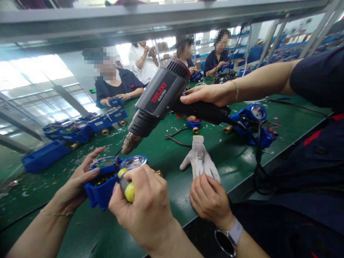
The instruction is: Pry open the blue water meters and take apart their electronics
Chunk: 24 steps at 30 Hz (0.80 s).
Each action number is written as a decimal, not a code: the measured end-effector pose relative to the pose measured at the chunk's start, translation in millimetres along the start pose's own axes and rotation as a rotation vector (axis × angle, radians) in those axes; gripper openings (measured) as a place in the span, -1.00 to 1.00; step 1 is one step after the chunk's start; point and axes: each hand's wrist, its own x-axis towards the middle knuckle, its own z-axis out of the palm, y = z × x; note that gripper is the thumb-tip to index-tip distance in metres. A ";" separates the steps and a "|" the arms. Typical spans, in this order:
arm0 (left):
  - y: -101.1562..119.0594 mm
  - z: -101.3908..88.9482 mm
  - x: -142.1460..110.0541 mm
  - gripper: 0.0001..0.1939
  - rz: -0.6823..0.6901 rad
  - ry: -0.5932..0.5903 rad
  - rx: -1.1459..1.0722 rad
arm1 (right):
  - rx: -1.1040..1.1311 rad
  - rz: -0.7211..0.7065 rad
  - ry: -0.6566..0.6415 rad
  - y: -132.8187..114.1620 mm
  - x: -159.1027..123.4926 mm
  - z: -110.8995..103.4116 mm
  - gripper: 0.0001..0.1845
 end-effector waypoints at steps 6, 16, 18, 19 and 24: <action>-1.6 -3.0 1.7 -0.14 -0.004 0.005 0.017 | 0.017 -0.005 0.001 1.5 -0.1 1.8 -0.92; -1.9 -1.7 1.9 -0.13 -0.011 0.014 -0.018 | 0.050 0.013 0.021 -2.1 -2.8 -1.7 -0.89; -1.9 -1.1 2.1 -0.13 -0.011 0.012 -0.022 | 0.051 0.004 0.030 -6.7 -2.8 -2.7 -0.89; -1.9 -0.9 2.2 -0.13 -0.012 0.010 -0.023 | 0.041 -0.006 0.035 -9.6 -2.6 -3.3 -0.89; -2.5 -0.5 1.7 -0.14 -0.010 0.003 -0.025 | -0.112 -0.115 0.121 -6.9 -4.2 -18.0 -0.94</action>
